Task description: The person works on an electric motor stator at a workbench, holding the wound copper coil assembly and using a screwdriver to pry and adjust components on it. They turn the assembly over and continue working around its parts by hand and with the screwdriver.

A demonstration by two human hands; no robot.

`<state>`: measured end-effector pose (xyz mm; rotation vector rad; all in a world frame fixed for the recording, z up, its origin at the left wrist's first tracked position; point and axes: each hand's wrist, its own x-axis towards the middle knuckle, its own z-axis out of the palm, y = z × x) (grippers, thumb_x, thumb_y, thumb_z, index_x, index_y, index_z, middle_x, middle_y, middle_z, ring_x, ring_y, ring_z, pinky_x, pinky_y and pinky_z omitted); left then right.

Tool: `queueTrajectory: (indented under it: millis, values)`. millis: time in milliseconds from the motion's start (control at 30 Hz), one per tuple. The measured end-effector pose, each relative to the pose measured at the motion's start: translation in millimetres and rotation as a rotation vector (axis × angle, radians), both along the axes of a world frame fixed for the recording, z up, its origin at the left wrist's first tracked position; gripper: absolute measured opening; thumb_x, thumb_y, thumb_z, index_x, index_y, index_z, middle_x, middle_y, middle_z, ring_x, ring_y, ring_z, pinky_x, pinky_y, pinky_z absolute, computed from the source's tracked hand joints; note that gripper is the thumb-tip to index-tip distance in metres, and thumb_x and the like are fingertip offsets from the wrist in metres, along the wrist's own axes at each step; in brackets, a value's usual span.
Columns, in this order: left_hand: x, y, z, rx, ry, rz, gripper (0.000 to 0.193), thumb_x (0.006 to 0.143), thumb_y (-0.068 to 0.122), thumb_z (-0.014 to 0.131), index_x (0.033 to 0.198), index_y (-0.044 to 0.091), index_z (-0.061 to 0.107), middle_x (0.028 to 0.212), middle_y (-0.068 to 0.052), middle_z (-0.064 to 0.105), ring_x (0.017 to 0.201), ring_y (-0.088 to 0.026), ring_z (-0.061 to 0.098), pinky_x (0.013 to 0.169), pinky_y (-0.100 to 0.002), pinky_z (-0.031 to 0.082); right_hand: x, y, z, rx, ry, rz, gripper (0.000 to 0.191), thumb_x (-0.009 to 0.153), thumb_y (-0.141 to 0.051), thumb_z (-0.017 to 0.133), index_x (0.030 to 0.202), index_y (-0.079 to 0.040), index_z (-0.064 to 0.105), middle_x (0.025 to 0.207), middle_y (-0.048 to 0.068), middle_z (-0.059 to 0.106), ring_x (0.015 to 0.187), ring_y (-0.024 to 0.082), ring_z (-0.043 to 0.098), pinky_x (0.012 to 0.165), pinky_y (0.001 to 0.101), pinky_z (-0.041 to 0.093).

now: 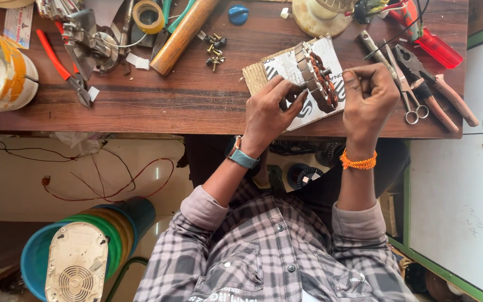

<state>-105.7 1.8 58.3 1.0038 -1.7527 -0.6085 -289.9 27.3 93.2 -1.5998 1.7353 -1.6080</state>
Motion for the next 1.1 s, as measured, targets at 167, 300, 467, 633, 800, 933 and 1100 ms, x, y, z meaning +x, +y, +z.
queueTrajectory:
  millis: [167, 300, 467, 633, 800, 933, 1100]
  values:
    - [-10.5, -2.3, -7.7, 0.042, -0.016, 0.043, 0.018, 0.093, 0.022, 0.078, 0.099, 0.009, 0.066, 0.092, 0.002, 0.07, 0.069, -0.009, 0.068, 0.06, -0.024, 0.055, -6.2, -10.2, -7.4, 0.032, 0.001, 0.0, 0.015, 0.102, 0.001, 0.078, 0.095, 0.0, 0.064, 0.078, -0.007, 0.048, 0.069, 0.004, 0.035, 0.06, 0.0236, 0.03]
    - [-4.1, -1.1, -0.6, -0.12, -0.013, 0.057, 0.038, 0.092, 0.027, 0.082, 0.122, 0.017, 0.062, 0.118, -0.001, 0.061, 0.102, -0.014, 0.061, 0.083, -0.028, 0.058, -10.4, -15.8, -11.9, 0.124, -0.025, -0.053, 0.014, 0.1, 0.002, 0.076, 0.092, 0.0, 0.065, 0.074, -0.007, 0.049, 0.064, 0.001, 0.036, 0.054, 0.0226, 0.027]
    - [12.7, -21.3, 22.6, -0.536, -0.391, -0.136, 0.063, 0.082, 0.036, 0.086, 0.139, 0.037, 0.057, 0.141, 0.005, 0.055, 0.131, -0.018, 0.049, 0.102, -0.037, 0.053, -23.5, -10.7, -17.9, 0.132, -0.059, -0.075, 0.015, 0.102, 0.002, 0.075, 0.094, 0.0, 0.063, 0.073, -0.007, 0.048, 0.063, 0.0, 0.038, 0.054, 0.0217, 0.028]
    - [15.9, -51.9, 43.2, -0.575, -0.483, -0.328, 0.053, 0.081, 0.035, 0.088, 0.131, 0.033, 0.068, 0.13, 0.01, 0.065, 0.128, -0.017, 0.058, 0.1, -0.034, 0.056, -35.5, -3.5, -23.2, 0.115, -0.173, -0.1, 0.015, 0.104, 0.0, 0.076, 0.096, 0.0, 0.062, 0.075, -0.008, 0.049, 0.064, 0.0, 0.038, 0.055, 0.0213, 0.029]
    - [18.2, -55.6, 51.1, -0.524, -0.409, -0.298, 0.039, 0.081, 0.033, 0.088, 0.117, 0.028, 0.074, 0.121, 0.009, 0.072, 0.121, -0.017, 0.064, 0.099, -0.032, 0.056, -45.2, -2.3, -17.2, 0.073, -0.08, -0.006, 0.022, 0.11, -0.015, 0.078, 0.102, 0.003, 0.068, 0.082, -0.005, 0.053, 0.071, 0.003, 0.041, 0.061, 0.0212, 0.033]
    - [21.0, -53.0, 51.5, -0.495, -0.398, -0.243, 0.036, 0.081, 0.034, 0.087, 0.114, 0.027, 0.075, 0.121, 0.011, 0.073, 0.12, -0.015, 0.065, 0.09, -0.032, 0.054, -53.5, -8.4, 0.0, 0.264, -0.136, 0.289, 0.035, 0.099, -0.031, 0.071, 0.112, 0.001, 0.071, 0.086, -0.004, 0.067, 0.067, 0.001, 0.06, 0.058, 0.0168, 0.046]
    - [25.2, -54.9, 52.6, -0.485, -0.374, -0.149, 0.035, 0.082, 0.037, 0.086, 0.113, 0.024, 0.076, 0.117, 0.009, 0.075, 0.115, -0.012, 0.068, 0.083, -0.032, 0.05, -49.8, -21.0, 21.6, 0.462, -0.352, 0.442, 0.033, 0.1, -0.023, 0.071, 0.123, 0.001, 0.071, 0.086, 0.001, 0.066, 0.063, 0.004, 0.054, 0.054, 0.0187, 0.043]
